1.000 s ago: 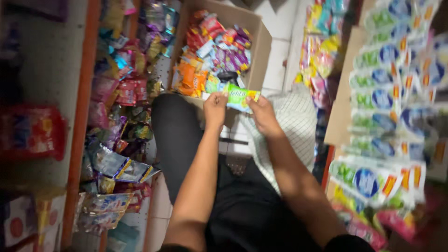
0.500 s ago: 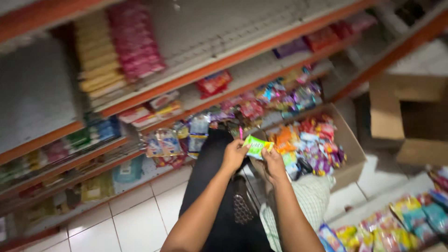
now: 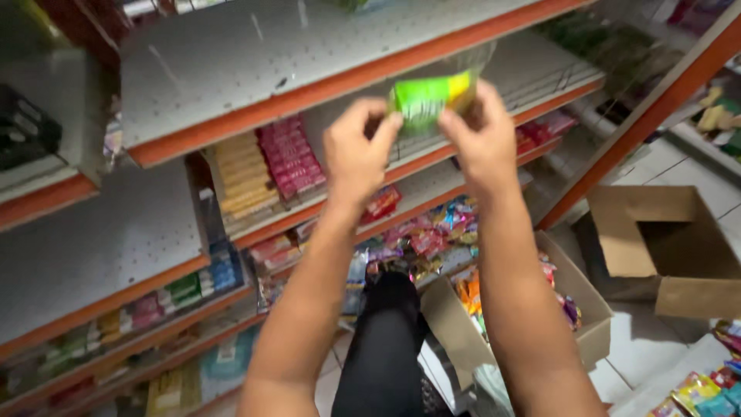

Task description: The person picks up several individual soap packets from a shelf, sits on the floor, and uses a handheld barcode scanner to scan each packet before wiping them with a cloth.

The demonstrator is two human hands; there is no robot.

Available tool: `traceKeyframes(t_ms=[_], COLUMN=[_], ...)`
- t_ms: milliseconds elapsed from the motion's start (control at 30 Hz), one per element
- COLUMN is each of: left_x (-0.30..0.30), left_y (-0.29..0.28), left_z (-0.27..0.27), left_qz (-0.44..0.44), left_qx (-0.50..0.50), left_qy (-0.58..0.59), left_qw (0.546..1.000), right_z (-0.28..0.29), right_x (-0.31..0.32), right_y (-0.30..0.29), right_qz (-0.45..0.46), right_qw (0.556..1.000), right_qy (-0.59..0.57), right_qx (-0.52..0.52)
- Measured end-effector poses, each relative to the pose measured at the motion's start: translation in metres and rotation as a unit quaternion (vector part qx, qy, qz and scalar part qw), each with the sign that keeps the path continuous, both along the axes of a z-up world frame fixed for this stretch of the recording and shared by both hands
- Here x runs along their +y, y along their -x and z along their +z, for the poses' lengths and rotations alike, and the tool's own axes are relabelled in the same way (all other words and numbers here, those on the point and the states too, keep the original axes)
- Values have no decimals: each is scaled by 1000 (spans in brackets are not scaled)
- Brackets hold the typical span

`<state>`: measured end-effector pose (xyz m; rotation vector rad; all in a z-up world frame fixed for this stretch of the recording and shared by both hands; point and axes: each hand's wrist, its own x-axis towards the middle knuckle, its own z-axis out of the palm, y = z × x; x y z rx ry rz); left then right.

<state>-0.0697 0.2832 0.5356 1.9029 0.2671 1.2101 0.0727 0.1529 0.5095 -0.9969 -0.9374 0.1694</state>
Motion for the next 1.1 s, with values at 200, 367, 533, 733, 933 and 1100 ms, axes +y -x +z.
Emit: traceKeyframes(t_ms=[200,367,533,733,933,1100], left_x=[76,134,153,158,131,123], left_y=[-81,-133,-150,-156,-139,-133], left_z=[89,71,58,59,64,70], left_qz=[107,204,231,262,274,216], left_qx=[43,75,112,79,-23,159], left_qy=[-61,-123,-97,-188,-232,-179], left_qw=[991,968,962,943,933,947], right_z=[93,76,80,89,94,88], right_x=[71,129,138,128,125,129], right_y=[-80,-119,-94,-82,-80,-86], right_qz=[-78,-290,-368,-364,-342,-351], right_qw=[973,910,888,854,851,844], right_qy=[-9,169,186,238,257,290], right_qx=[-219,-243,-202,-285,-305,-285])
